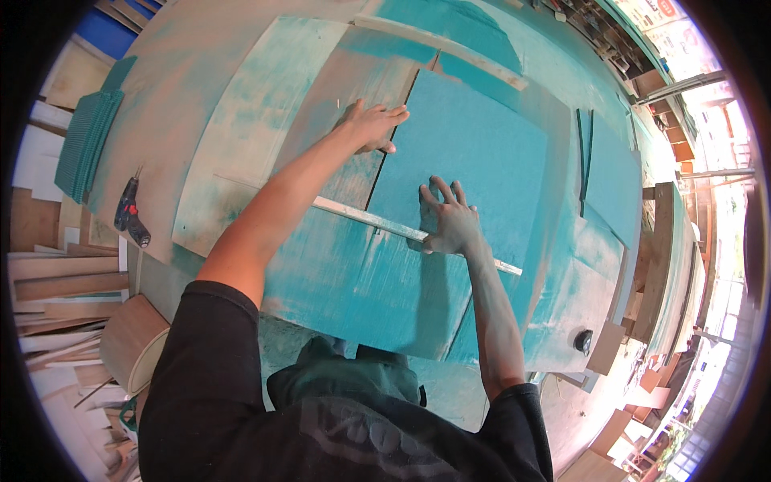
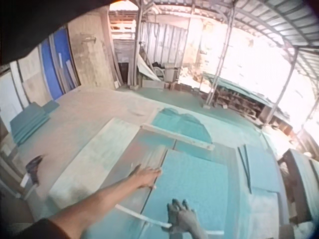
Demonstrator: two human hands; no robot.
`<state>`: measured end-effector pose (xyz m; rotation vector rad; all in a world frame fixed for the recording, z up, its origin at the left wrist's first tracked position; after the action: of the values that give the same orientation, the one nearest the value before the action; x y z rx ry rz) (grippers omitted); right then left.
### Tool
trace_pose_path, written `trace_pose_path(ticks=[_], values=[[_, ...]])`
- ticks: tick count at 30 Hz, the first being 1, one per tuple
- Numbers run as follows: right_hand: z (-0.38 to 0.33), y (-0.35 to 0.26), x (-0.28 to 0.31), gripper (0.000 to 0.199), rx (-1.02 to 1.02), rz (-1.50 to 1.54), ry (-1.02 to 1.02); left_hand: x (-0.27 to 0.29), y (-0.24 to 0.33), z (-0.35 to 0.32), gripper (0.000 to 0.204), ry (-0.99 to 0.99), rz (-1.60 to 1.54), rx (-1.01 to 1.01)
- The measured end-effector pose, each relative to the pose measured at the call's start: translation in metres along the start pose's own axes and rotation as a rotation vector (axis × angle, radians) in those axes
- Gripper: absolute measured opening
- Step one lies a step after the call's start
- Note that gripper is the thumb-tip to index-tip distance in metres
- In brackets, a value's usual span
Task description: The person uses a table saw to cut a teal-colored sheet of material. They guide the sheet through the saw using a wooden straight edge as a guide, repeating the cutting motion multiple times. After cutting, the person lifts the material to reveal a series of parallel slits, then carries the cut piece across the workshop.
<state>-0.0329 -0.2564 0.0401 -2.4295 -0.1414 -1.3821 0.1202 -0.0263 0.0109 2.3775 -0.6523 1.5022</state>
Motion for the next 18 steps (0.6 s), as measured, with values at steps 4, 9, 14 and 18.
trace_pose_path(ticks=[4, 9, 14, 18], values=[[0.032, 0.014, 0.031, 0.119, -0.003, 0.041, -0.005, 0.014, -0.012, 0.046, 0.093, -0.028, 0.026, 0.021], [0.085, 0.049, 0.051, 0.122, -0.008, 0.066, 0.031, 0.03, -0.043, 0.118, 0.095, -0.021, -0.013, 0.024], [0.14, 0.08, 0.09, 0.122, -0.02, 0.066, 0.054, 0.052, -0.068, 0.184, 0.095, 0.023, -0.137, 0.112], [0.169, 0.088, 0.102, 0.121, 0.008, 0.098, 0.043, 0.052, -0.098, 0.216, 0.093, 0.007, -0.167, 0.144]])
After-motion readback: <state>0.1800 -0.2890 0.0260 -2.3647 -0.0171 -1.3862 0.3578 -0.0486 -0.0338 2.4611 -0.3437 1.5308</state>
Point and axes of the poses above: each hand's wrist, its own z-axis towards the middle knuckle, its own x-axis out of the back of the hand, y = z × x, the point moved 1 cm from there along z, towards the middle knuckle, and after that the axes turned 6 degrees about z, right-handed, at the moved point
